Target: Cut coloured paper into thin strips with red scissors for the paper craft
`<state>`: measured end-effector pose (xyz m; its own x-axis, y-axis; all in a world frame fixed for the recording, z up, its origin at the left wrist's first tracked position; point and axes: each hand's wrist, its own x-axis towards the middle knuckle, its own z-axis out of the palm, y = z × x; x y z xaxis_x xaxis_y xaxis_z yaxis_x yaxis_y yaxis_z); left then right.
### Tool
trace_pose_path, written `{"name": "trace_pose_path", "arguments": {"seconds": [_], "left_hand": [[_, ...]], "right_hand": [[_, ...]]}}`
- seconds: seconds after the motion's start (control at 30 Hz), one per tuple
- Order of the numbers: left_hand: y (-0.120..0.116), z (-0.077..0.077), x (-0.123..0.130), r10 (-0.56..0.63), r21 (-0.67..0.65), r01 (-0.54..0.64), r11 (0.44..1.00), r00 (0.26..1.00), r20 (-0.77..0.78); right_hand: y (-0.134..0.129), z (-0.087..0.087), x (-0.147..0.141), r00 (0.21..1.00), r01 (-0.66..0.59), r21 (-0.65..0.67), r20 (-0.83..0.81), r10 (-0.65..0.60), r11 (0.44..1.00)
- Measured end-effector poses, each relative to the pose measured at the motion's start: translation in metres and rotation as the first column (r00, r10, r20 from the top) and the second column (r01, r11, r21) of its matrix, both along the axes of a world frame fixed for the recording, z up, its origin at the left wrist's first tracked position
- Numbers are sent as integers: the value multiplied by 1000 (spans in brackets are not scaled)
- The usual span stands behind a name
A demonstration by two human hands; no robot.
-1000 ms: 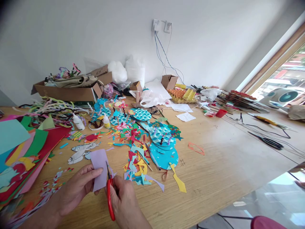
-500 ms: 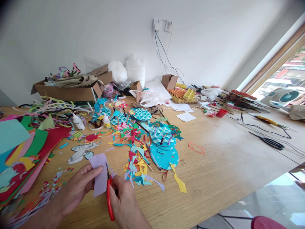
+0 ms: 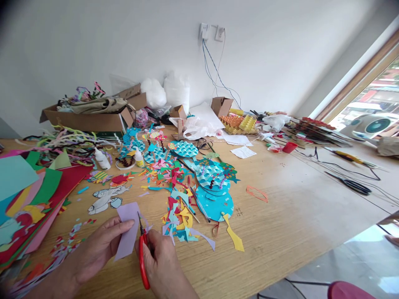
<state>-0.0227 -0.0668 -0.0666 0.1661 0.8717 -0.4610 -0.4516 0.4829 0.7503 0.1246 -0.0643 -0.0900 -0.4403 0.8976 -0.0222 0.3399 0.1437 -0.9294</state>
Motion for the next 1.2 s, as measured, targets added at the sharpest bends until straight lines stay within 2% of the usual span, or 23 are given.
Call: {"name": "trace_pose_path", "arguments": {"seconds": [0.43, 0.6, 1.2], "left_hand": [[-5, 3, 3, 40, -91, -39, 995, 999, 12], [-7, 3, 5, 9, -61, -7, 998, 999, 42], [-9, -3, 9, -15, -91, 15, 996, 1000, 10]], "right_hand": [[0, 1, 0, 1000, 15, 44, 6, -16, 999], [0, 2, 0, 1000, 2, 7, -13, -2, 1000], [2, -3, -1, 1000, 24, 39, 18, -25, 999]]}}
